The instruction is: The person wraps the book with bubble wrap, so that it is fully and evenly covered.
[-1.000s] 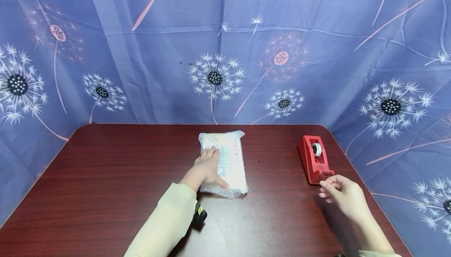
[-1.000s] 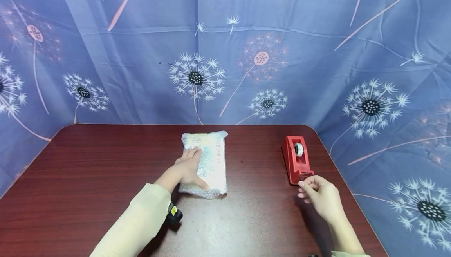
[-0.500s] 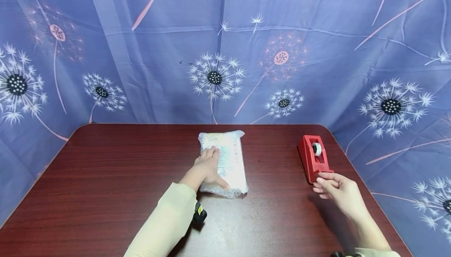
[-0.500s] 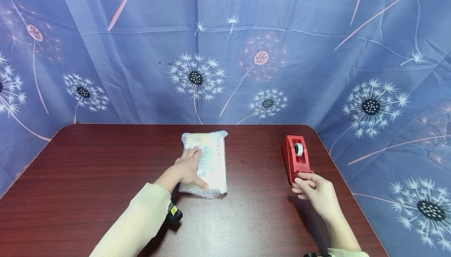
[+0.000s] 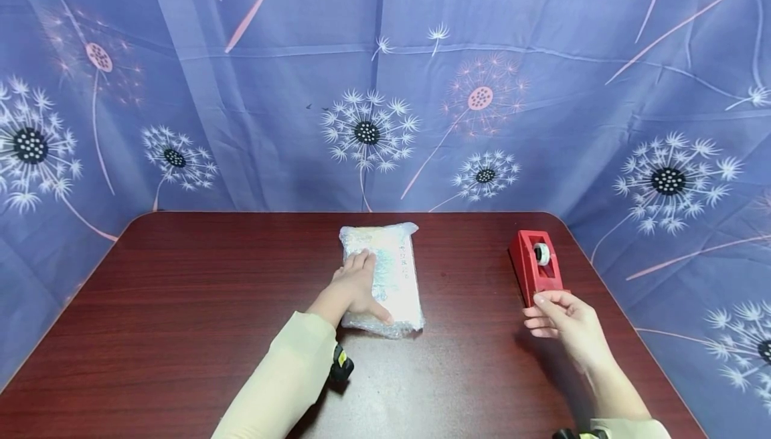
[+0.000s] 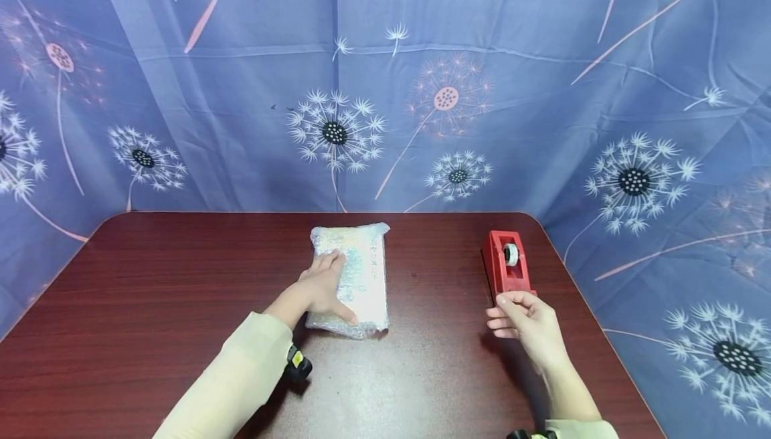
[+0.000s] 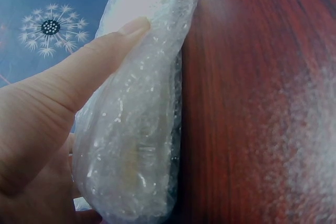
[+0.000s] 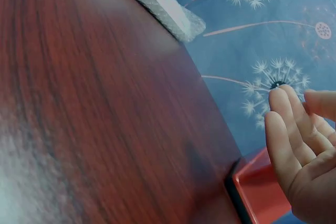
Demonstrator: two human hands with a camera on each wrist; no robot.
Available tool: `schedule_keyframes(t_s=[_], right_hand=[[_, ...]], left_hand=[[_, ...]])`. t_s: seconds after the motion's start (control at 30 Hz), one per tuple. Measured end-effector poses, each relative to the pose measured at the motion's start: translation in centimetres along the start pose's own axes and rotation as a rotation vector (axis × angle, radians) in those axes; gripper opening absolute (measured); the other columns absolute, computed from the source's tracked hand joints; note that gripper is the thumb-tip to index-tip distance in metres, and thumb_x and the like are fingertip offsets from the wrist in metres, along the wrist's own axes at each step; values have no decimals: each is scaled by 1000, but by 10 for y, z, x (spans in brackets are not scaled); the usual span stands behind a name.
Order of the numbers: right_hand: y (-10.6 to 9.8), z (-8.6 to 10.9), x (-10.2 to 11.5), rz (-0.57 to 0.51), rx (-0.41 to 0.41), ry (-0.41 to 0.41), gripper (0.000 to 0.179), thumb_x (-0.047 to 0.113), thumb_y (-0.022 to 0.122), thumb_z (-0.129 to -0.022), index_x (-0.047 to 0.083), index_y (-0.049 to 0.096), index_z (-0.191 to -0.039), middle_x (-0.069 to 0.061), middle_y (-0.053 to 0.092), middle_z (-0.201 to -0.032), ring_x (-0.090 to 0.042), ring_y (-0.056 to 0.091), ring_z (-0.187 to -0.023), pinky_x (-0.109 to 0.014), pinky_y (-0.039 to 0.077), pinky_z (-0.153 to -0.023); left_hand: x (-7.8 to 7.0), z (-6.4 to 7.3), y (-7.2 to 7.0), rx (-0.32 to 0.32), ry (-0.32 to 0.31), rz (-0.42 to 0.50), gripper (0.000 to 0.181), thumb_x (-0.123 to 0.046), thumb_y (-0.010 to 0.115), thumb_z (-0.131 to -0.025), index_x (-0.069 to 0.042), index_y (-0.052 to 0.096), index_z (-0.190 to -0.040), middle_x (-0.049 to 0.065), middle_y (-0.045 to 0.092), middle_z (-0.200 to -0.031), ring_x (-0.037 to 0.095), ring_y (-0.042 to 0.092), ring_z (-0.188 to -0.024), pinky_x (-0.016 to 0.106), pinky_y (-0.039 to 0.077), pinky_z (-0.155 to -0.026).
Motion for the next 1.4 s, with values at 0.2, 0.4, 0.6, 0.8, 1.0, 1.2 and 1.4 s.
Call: schedule_keyframes(t_s=[0.2, 0.4, 0.6, 0.8, 1.0, 1.2, 1.4], right_hand=[[7, -1, -1, -1, -40, 28, 10, 17, 55, -96, 8, 58, -98, 1, 73, -71, -13, 69, -58, -30, 57, -53], [12, -6, -1, -25, -15, 17, 5, 16, 53, -97, 13, 58, -98, 0, 74, -72, -17, 69, -55, -34, 57, -52], [19, -12, 2, 11, 10, 28, 5, 17, 53, -97, 17, 57, -97, 0, 73, -70, -17, 69, -54, -33, 57, -51], [27, -20, 5, 57, 18, 29, 4, 19, 52, -98, 15, 53, -100, 1, 72, -68, -14, 68, -53, -30, 56, -50], [34, -24, 7, 92, 86, 15, 9, 21, 50, -99, 13, 51, -104, 5, 75, -83, -18, 71, -62, -32, 58, -56], [40, -27, 8, 73, 104, -47, 16, 17, 50, -98, 3, 50, -107, 19, 68, -105, -18, 73, -81, -35, 59, -63], [45, -26, 9, 75, 49, -86, 11, 14, 55, -96, 4, 59, -101, 21, 66, -107, -8, 70, -87, -28, 59, -68]], left_hand=[[0, -1, 1, -3, 5, 3, 134, -62, 82, -56, -7, 8, -153, 12, 5, -160, 33, 4, -147, 53, 17, -116], [1, -1, 1, -2, 0, -2, 134, -63, 82, -56, -7, 7, -153, 11, 4, -160, 33, 4, -147, 54, 17, -116], [1, 0, 1, -3, 2, 1, 135, -63, 82, -55, -7, 7, -153, 12, 5, -160, 33, 5, -147, 54, 17, -116], [1, 0, 0, 0, 0, 1, 134, -62, 82, -56, -7, 7, -153, 11, 4, -160, 33, 3, -147, 53, 17, -117], [0, 1, 0, 0, 0, 7, 134, -62, 82, -56, -7, 7, -153, 11, 4, -160, 32, 4, -147, 52, 17, -117], [0, 2, 0, -3, -6, 14, 134, -62, 82, -56, -7, 7, -153, 11, 4, -160, 32, 3, -147, 52, 16, -117], [0, 2, 0, -3, -4, 24, 134, -61, 82, -56, -7, 6, -153, 11, 3, -160, 32, 3, -147, 53, 15, -117]])
Point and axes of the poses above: each hand's wrist, its own z-axis away from the middle knuckle, its own y-axis out of the palm, x = y × z, the point moved 1 cm from there along -z, towards the middle knuckle
